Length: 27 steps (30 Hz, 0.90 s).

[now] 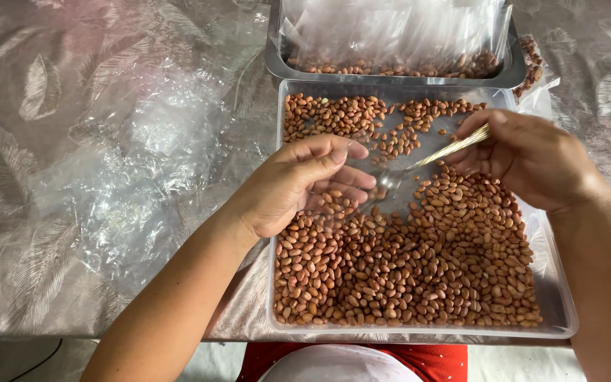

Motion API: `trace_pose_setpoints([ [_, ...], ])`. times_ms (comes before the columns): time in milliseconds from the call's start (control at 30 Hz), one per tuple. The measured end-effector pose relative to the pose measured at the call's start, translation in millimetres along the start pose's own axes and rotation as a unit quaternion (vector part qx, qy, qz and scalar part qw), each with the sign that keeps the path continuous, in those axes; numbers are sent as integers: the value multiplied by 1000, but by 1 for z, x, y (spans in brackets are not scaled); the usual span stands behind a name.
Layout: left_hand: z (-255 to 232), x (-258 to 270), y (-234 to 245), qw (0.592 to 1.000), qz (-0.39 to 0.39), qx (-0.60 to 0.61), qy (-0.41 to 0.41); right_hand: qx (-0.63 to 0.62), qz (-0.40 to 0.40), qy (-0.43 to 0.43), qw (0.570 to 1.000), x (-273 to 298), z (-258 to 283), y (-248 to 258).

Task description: Packaging peanuts into small plastic bags using a spoon

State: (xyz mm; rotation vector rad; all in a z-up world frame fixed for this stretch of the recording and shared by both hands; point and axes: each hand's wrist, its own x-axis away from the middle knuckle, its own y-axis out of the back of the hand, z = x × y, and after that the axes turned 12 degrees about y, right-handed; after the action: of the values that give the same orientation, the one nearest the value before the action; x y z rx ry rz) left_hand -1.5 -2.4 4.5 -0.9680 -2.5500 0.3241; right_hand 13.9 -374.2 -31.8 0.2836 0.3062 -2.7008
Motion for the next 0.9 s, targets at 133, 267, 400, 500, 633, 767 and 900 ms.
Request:
trace_pose_setpoints([
  [133,0,0,0,1000,-4,1,5,-60,-85,29,994,7,17,-2],
  [267,4,-3,2,1000,-6,7,13,-11,-152,90,984,11,27,-3],
  [400,7,-5,1,1000,-1,12,11,10,-144,120,982,16,30,-4],
  [500,8,-8,0,999,0,30,14,9,-123,116,986,19,28,-11],
  [633,16,-13,3,997,55,52,-9,-22,-119,136,983,24,26,-30],
  [767,19,-13,-2,994,72,44,-66,83,-8,188,979,29,28,-51],
  [900,19,-13,-6,997,36,38,-58,182,24,217,959,32,35,-72],
])
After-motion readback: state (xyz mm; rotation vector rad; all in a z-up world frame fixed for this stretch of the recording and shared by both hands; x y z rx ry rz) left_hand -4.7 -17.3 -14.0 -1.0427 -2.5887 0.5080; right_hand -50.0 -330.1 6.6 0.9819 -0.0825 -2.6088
